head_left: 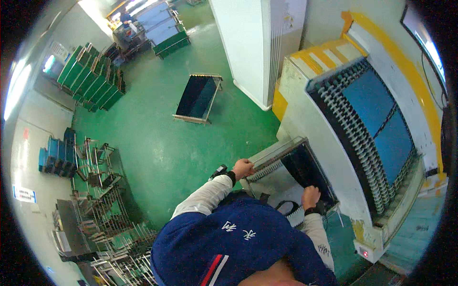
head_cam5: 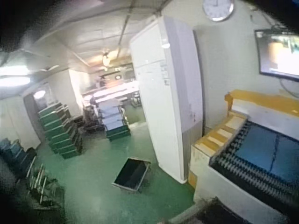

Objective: Processing and organizing blue industrial panels using a machine and sorting racks.

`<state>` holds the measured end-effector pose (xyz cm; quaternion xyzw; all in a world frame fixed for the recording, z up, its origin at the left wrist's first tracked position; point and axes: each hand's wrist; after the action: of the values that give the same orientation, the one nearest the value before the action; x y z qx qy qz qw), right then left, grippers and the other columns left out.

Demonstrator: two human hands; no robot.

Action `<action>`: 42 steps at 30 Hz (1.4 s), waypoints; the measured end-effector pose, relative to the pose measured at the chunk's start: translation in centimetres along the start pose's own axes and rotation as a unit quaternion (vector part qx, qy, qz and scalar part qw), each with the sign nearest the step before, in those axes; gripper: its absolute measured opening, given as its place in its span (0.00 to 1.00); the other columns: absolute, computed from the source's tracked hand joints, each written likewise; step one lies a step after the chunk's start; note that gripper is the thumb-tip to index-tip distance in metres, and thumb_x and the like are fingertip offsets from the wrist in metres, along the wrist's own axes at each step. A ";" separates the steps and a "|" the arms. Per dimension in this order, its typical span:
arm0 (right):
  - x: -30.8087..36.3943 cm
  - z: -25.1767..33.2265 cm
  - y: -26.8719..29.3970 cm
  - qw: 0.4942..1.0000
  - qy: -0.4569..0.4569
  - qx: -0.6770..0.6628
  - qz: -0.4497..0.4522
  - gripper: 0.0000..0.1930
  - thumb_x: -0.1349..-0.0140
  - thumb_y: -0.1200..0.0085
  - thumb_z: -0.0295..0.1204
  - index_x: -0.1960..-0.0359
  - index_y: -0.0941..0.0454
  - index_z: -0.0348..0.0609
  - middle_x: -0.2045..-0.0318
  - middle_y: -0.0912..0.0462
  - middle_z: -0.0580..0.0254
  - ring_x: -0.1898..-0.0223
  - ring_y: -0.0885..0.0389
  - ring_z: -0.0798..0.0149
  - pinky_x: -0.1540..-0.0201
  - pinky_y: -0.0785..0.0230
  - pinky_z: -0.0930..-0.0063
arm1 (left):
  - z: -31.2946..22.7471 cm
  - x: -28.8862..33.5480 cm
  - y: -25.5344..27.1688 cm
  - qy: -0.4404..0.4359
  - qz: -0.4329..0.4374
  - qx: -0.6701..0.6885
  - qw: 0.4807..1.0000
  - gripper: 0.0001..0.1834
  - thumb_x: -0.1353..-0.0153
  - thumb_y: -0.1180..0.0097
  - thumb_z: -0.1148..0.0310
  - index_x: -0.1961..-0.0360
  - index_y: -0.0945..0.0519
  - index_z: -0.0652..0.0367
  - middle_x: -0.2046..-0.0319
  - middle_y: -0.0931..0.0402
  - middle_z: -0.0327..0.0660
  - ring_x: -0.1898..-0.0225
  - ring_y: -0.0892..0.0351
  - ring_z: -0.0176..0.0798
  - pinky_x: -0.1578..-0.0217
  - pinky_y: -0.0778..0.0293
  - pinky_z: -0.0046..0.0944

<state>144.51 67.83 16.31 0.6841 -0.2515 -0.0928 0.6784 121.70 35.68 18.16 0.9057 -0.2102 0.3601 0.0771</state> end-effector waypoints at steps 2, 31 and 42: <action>0.7 0.4 3.2 0.998 0.030 -0.002 -0.059 0.06 0.48 0.45 0.33 0.73 0.18 0.47 0.66 0.19 0.62 0.56 0.24 0.53 0.54 0.30 0.56 | -0.7 0.3 0.1 -0.001 -0.004 -0.024 1.000 0.13 0.40 0.46 0.67 0.59 0.23 0.66 0.74 0.19 0.45 0.76 0.19 0.37 0.78 0.25 0.35; 4.1 -3.3 21.2 0.482 -0.201 -0.845 -0.111 0.14 0.32 0.52 0.34 0.52 0.26 0.38 0.56 0.21 0.58 0.55 0.23 0.58 0.49 0.31 0.62 | -7.1 7.0 -3.3 -0.004 0.430 0.069 0.900 0.37 0.38 0.47 0.42 0.39 0.35 0.60 0.45 0.30 0.45 0.48 0.27 0.41 0.50 0.28 0.45; 0.2 -0.4 22.5 0.538 -0.134 -0.829 -0.064 0.19 0.30 0.55 0.35 0.46 0.30 0.33 0.47 0.25 0.52 0.48 0.26 0.55 0.43 0.35 0.57 | -9.7 10.0 -3.1 -0.042 0.412 0.261 0.872 0.20 0.31 0.52 0.61 0.43 0.33 0.59 0.49 0.26 0.44 0.52 0.21 0.43 0.53 0.24 0.41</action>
<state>139.93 69.11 38.34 -0.1907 -0.1059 -0.3937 0.8930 123.50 38.05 32.12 0.7381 -0.4660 0.3624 -0.3268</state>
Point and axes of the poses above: each hand's wrist, its own x-axis away from the middle knuckle, its own y-axis out of the back of the hand, z = x × y
